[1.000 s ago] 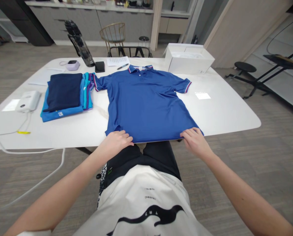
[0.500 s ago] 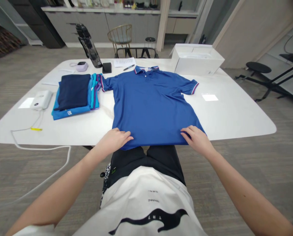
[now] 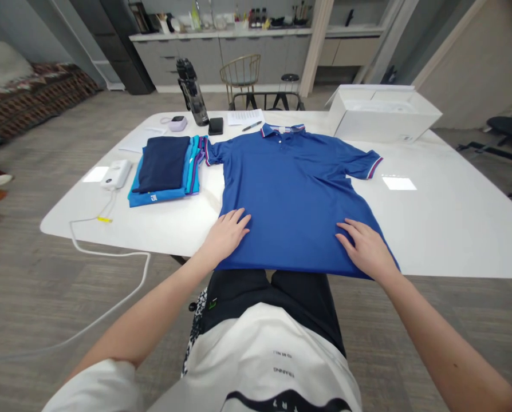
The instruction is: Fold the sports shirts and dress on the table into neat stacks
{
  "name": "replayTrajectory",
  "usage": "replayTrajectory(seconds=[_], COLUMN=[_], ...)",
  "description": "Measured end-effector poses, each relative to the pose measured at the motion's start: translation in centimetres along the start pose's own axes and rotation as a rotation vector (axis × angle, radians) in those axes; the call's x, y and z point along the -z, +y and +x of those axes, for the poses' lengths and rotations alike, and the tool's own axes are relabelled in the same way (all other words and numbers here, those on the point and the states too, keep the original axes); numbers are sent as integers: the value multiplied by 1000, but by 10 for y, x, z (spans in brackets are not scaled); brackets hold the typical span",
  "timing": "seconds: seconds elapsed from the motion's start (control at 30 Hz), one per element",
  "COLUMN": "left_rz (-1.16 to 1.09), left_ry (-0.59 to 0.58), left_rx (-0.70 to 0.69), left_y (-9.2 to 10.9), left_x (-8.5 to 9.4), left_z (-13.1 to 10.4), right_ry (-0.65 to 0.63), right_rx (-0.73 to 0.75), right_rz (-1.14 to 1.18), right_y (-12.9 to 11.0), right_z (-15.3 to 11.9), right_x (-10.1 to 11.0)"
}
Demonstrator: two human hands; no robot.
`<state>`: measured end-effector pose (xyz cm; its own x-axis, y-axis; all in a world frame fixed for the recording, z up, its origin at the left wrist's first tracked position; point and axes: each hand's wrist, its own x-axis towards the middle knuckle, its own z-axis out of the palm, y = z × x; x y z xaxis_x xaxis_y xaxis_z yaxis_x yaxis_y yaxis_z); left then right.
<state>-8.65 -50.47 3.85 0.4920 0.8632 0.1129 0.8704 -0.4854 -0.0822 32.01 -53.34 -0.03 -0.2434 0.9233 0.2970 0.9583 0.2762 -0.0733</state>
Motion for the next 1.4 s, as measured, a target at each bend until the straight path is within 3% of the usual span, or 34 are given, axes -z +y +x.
replayTrajectory(seconds=[0.17, 0.23, 0.3, 0.4, 0.47, 0.53, 0.67, 0.77, 0.83, 0.93, 1.03, 1.2, 1.4], left_rz=[85, 96, 69, -23, -89, -137, -162, -130, -102, -100, -134, -196, -241], left_ry=[0, 32, 85, 96, 46, -10, -39, -29, -8, 26, 20, -18, -75], left_rx=[275, 307, 268, 140, 98, 120, 202, 240, 252, 246, 270, 376, 498], left_y=[-5, -6, -6, -9, -14, -20, -34, -41, -43, -44, -46, -64, -113], left_x=[-9, -8, -11, -26, -39, -50, -59, -54, -49, -43, -44, -60, -83], left_z=[-9, -4, 14, 57, 85, 100, 90, 77, 83, 119, 175, 260, 320], right_ry=[-36, -45, -21, -11, -93, -180, -226, -211, -185, -146, -186, -231, -287], right_rx=[-260, -335, -317, -127, -51, -108, -335, -434, -451, -344, -274, -348, -585], right_rz=[-211, -270, -243, -74, 12, 20, -99, -184, -211, -179, -65, 29, 134], right_y=[5, 6, 6, 2, 0, 1, 11, 14, 10, -1, -7, 4, 46], right_z=[-2, 7, 26, 67, 92, 105, 95, 84, 91, 126, 181, 267, 334], right_x=[10, 12, 7, -10, -24, -34, -36, -28, -25, -28, -41, -64, -77])
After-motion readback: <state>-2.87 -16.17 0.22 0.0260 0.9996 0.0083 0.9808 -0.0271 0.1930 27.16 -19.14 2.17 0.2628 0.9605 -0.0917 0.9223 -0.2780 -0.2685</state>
